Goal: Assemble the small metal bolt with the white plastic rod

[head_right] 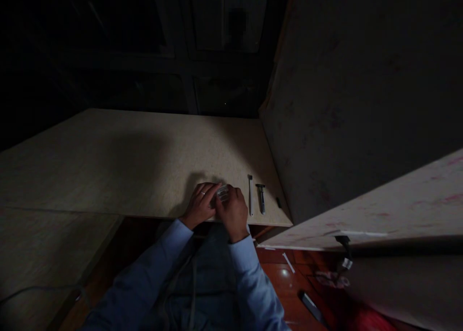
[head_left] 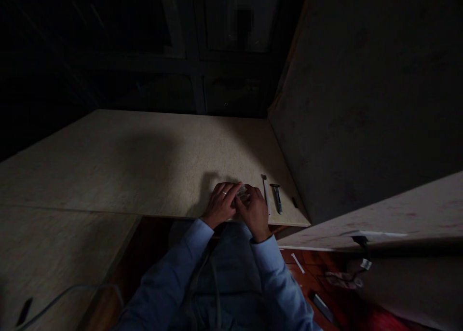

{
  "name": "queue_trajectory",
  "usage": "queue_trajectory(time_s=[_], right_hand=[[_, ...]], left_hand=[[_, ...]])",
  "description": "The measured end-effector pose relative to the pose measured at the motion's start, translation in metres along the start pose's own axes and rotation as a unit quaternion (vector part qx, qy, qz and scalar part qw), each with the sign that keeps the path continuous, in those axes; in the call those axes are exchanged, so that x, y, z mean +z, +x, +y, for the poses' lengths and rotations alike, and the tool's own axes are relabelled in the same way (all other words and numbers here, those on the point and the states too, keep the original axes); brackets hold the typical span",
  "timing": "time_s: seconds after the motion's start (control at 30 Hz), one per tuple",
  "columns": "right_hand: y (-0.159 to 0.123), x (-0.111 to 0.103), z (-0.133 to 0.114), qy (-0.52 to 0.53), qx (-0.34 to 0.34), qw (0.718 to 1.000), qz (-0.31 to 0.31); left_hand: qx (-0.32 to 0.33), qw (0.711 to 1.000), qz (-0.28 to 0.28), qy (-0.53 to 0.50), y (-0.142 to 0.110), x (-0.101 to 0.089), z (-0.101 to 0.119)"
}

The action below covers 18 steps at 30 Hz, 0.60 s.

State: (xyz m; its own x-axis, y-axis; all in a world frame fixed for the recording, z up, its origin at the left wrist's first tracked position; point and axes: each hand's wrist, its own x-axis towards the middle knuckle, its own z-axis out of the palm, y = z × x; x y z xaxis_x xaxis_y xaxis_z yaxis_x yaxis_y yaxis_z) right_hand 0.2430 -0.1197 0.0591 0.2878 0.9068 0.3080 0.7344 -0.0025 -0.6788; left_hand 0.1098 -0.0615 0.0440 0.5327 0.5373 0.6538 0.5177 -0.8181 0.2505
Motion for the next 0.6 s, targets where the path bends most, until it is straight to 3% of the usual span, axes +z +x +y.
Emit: queue_trajectory(time_s=[0.13,0.3,0.47,0.6], right_hand=[[0.003,-0.004,0.007,-0.047,0.006,0.999,0.014],[0.022,-0.031,0.048,-0.07,0.035,0.996,0.036],[0.043,-0.072,0.093,-0.185,0.107,0.977,0.007],[0.052,-0.086,0.117,-0.253,0.118,0.96,-0.037]], left_hand=[[-0.034,0.999,-0.015,-0.014,-0.004,0.004,0.0],[-0.093,0.995,-0.026,-0.021,-0.024,0.015,-0.018],[-0.147,0.987,-0.042,-0.05,-0.04,0.027,-0.035],[-0.157,0.984,-0.036,-0.082,-0.039,0.026,-0.036]])
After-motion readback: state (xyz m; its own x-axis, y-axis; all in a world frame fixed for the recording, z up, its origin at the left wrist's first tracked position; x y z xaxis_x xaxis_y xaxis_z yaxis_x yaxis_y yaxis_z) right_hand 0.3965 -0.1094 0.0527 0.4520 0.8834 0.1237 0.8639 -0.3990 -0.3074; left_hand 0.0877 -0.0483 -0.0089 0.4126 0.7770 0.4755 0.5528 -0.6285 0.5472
